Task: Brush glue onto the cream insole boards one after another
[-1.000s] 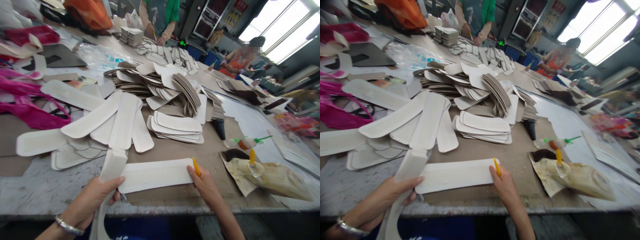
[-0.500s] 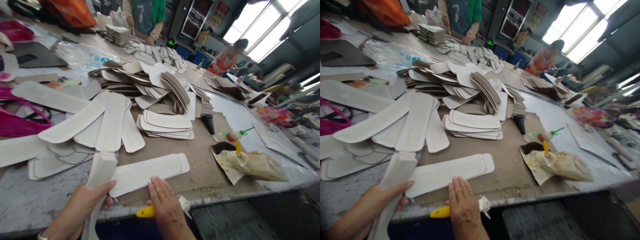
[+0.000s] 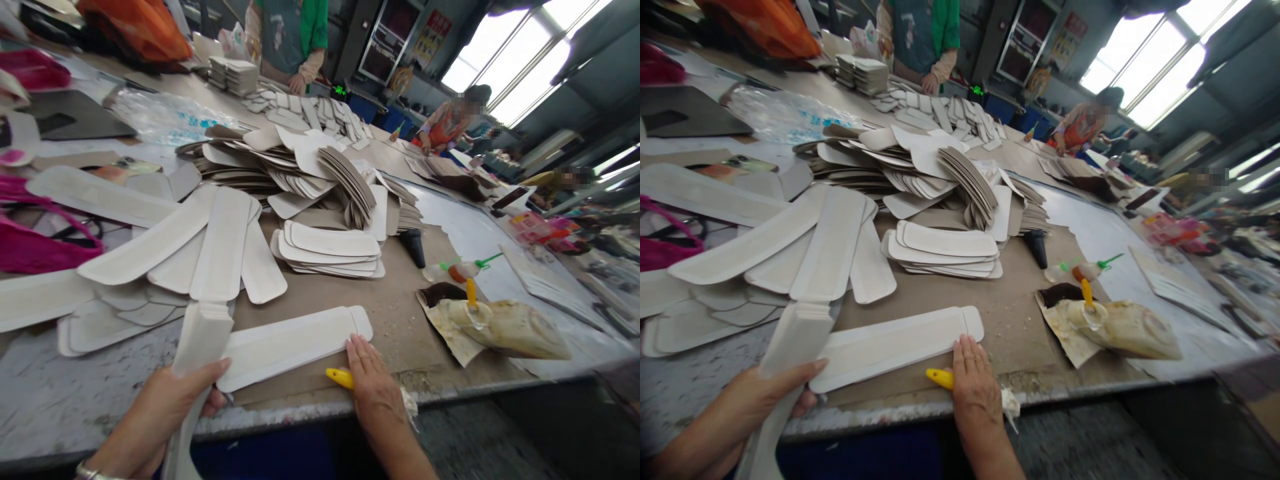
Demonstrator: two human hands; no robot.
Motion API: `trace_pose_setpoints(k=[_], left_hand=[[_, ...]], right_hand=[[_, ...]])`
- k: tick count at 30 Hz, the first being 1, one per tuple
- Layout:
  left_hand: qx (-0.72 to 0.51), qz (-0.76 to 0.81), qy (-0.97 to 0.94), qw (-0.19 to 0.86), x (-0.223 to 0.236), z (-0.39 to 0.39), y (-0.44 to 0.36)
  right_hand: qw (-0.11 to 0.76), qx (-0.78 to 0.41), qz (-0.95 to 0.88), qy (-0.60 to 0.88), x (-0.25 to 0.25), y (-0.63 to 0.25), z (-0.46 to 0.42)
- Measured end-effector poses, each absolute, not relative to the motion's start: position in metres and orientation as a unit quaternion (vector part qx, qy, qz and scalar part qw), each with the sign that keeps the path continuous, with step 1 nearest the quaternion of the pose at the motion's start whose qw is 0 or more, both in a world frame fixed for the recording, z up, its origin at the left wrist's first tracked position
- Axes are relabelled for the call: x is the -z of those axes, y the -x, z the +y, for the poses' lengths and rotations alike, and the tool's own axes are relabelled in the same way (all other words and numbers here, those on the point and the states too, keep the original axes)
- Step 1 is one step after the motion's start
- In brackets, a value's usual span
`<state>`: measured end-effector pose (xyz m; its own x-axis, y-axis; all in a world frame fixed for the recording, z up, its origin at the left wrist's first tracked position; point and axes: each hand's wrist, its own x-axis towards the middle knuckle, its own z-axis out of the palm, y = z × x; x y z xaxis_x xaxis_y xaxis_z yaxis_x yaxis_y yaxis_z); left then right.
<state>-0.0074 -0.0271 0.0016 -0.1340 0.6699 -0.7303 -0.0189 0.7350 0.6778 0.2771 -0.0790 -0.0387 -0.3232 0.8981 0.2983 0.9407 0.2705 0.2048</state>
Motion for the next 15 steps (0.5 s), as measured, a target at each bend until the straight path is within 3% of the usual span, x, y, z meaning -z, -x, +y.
trace_pose_setpoints(k=[8,15], left_hand=[[-0.276,0.709,-0.229,0.607,-0.002,-0.029,0.007],[-0.275,0.701,-0.241,0.612,-0.005,-0.029,0.007]], right_hand=[[0.176,0.132,-0.824,0.521,0.04,-0.215,-0.086],[0.057,0.164,-0.805,0.567,0.03,-0.271,-0.081]])
